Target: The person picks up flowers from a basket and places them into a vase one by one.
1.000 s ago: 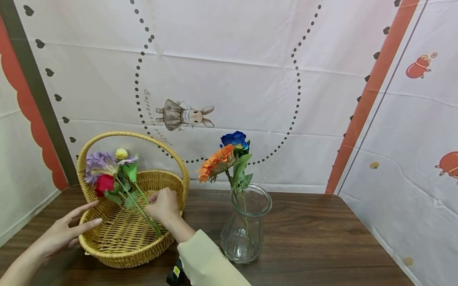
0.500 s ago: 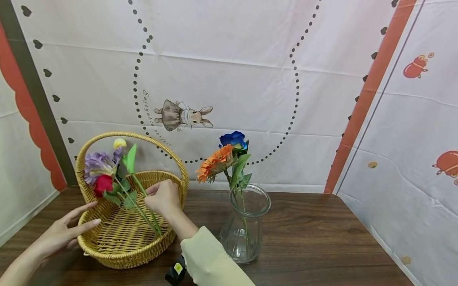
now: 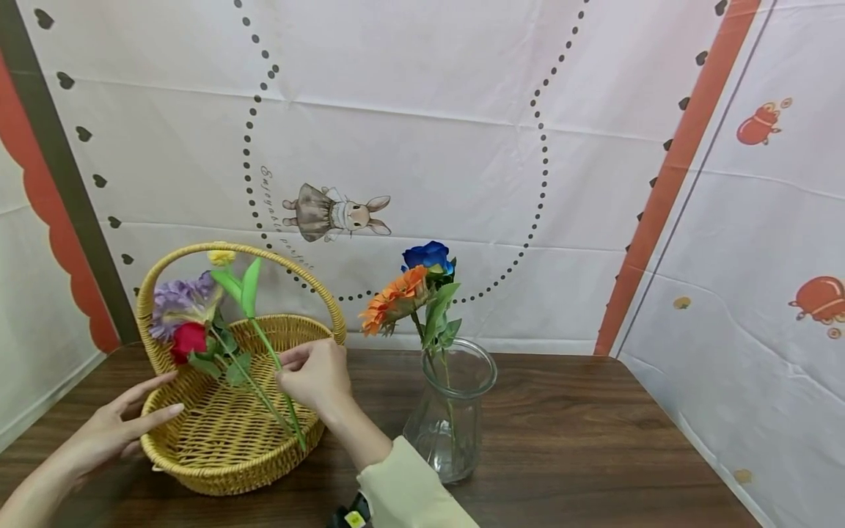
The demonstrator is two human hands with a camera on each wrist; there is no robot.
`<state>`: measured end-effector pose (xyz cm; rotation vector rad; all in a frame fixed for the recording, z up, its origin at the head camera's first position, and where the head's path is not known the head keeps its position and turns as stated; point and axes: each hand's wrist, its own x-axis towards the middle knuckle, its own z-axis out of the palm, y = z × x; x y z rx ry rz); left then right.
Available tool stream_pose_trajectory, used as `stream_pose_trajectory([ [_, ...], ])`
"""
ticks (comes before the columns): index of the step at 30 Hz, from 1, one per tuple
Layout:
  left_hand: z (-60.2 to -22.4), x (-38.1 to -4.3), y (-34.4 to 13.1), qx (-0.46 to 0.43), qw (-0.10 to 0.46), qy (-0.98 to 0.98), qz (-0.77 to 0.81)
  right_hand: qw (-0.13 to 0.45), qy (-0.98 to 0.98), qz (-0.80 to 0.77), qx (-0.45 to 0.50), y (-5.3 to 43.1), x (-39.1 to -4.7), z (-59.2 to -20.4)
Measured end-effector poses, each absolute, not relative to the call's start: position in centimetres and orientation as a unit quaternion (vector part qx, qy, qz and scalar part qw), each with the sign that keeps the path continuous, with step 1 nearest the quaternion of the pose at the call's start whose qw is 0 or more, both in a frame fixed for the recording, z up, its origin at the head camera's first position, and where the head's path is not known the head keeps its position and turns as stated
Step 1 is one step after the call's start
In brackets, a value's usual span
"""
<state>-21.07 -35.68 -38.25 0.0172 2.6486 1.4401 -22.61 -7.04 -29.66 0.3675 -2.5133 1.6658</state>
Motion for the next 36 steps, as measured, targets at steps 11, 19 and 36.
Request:
stream_pose_trajectory([
  [11, -38.7, -21.6, -36.2, 0.005, 0.068, 0.881, 0.468, -0.032, -0.804, 0.563, 0.187, -3.1, -19.7, -29.6],
  [19, -39.0, -21.5, -36.1, -0.006, 0.072, 0.879, 0.471, -0.053, -0.798, 0.547, 0.246, 0.2, -18.8, -29.6],
  [36, -38.6, -21.6, -35.8, -0.005, 0.069, 0.884, 0.463, -0.061, -0.779, 0.545, 0.306, 7.7, -16.6, -28.5],
])
